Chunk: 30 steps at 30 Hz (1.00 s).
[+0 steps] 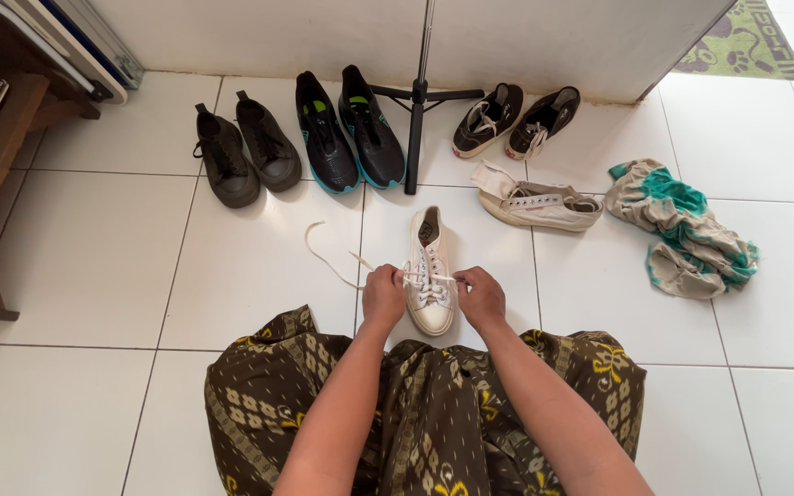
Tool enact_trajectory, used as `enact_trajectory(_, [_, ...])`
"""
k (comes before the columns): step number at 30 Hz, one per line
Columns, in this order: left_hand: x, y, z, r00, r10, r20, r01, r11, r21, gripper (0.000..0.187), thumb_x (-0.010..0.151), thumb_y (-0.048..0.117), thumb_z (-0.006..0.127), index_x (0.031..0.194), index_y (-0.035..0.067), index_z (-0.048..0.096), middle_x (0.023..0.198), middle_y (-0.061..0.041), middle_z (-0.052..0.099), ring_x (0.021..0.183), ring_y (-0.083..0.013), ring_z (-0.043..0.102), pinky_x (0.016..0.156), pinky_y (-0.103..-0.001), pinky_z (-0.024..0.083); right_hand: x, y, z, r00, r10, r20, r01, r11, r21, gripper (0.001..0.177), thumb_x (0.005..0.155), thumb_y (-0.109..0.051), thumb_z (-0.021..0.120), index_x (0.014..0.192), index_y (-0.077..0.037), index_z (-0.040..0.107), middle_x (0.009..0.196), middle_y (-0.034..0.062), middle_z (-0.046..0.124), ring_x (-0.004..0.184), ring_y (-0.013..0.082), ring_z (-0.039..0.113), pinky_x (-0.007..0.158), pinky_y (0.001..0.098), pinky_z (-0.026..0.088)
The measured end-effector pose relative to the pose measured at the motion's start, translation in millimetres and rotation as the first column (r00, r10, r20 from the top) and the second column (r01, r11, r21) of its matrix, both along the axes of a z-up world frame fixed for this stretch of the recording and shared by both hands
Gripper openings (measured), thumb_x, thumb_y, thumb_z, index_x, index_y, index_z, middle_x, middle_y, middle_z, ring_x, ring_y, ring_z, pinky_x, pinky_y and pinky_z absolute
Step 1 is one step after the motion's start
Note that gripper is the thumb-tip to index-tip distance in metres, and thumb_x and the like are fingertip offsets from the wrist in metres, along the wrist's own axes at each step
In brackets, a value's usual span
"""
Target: The person sits on the floor and laces a white canvas sneaker by threading the laces through the eyelets and tying them. The person handles the laces and the shoe directly with both hands.
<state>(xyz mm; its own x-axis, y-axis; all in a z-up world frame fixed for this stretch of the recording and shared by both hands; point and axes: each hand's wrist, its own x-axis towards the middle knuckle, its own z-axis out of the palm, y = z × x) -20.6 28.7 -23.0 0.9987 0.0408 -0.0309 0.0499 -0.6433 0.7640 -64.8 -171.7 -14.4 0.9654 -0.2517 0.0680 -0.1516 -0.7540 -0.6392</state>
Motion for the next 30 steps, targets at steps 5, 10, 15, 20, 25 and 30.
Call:
enact_trajectory(5, [5,7,11,0.998,0.066,-0.004,-0.066,0.998,0.003,0.026,0.104,0.026,0.052,0.103,0.003,0.064,0.104,-0.017,0.065,0.102,-0.0365,0.058,0.088,-0.049,0.047,0,-3,-5,1.000,-0.006,0.016,0.006,1.000,-0.017,0.013,0.092,-0.013,0.066,0.099,-0.015,0.077,0.102,0.0016,0.072,0.095,0.0238,0.069,0.085,0.0377,0.054])
enact_trajectory(10, [16,23,21,0.954,0.287,-0.085,-0.296,0.948,-0.121,0.029,0.108,0.026,0.043,0.108,0.002,0.059,0.111,-0.015,0.061,0.106,-0.0326,0.057,0.092,-0.046,0.046,0,-4,-8,0.994,-0.005,0.107,0.012,0.998,-0.068,0.014,0.091,-0.011,0.067,0.101,-0.013,0.076,0.098,0.0034,0.070,0.096,0.0248,0.066,0.086,0.0390,0.052])
enact_trajectory(15, [24,32,12,0.882,0.470,-0.029,-0.456,0.837,-0.303,0.029,0.108,0.026,0.042,0.109,0.002,0.058,0.114,-0.015,0.059,0.109,-0.0325,0.054,0.094,-0.046,0.044,4,-5,-11,0.992,0.010,0.128,0.004,0.995,-0.103,0.017,0.088,-0.009,0.068,0.103,-0.012,0.075,0.094,0.0041,0.069,0.090,0.0254,0.064,0.085,0.0407,0.051])
enact_trajectory(20, [24,32,-7,0.876,0.479,0.060,-0.441,0.844,-0.305,0.029,0.108,0.026,0.043,0.111,0.002,0.061,0.114,-0.015,0.060,0.110,-0.0340,0.053,0.094,-0.046,0.043,4,-6,-21,0.987,0.039,0.153,-0.031,0.998,-0.055,0.014,0.090,-0.011,0.071,0.103,-0.012,0.074,0.098,0.0050,0.068,0.088,0.0246,0.065,0.081,0.0384,0.054])
enact_trajectory(25, [27,34,2,0.844,0.536,-0.027,-0.506,0.778,-0.372,0.031,0.109,0.027,0.041,0.113,0.002,0.059,0.118,-0.016,0.057,0.105,-0.0310,0.058,0.094,-0.043,0.048,3,-5,-16,0.993,0.040,0.108,-0.047,0.997,0.061,0.017,0.090,-0.009,0.072,0.107,-0.010,0.073,0.100,0.0058,0.068,0.086,0.0225,0.066,0.082,0.0372,0.054])
enact_trajectory(30, [31,40,18,0.789,0.611,-0.069,-0.595,0.732,-0.332,0.031,0.110,0.029,0.040,0.117,0.004,0.058,0.124,-0.017,0.055,0.108,-0.0310,0.057,0.094,-0.044,0.048,1,-1,-2,0.992,0.080,0.097,-0.091,0.990,0.107,0.023,0.086,-0.007,0.075,0.108,-0.008,0.072,0.101,0.0076,0.067,0.087,0.0230,0.066,0.082,0.0368,0.054])
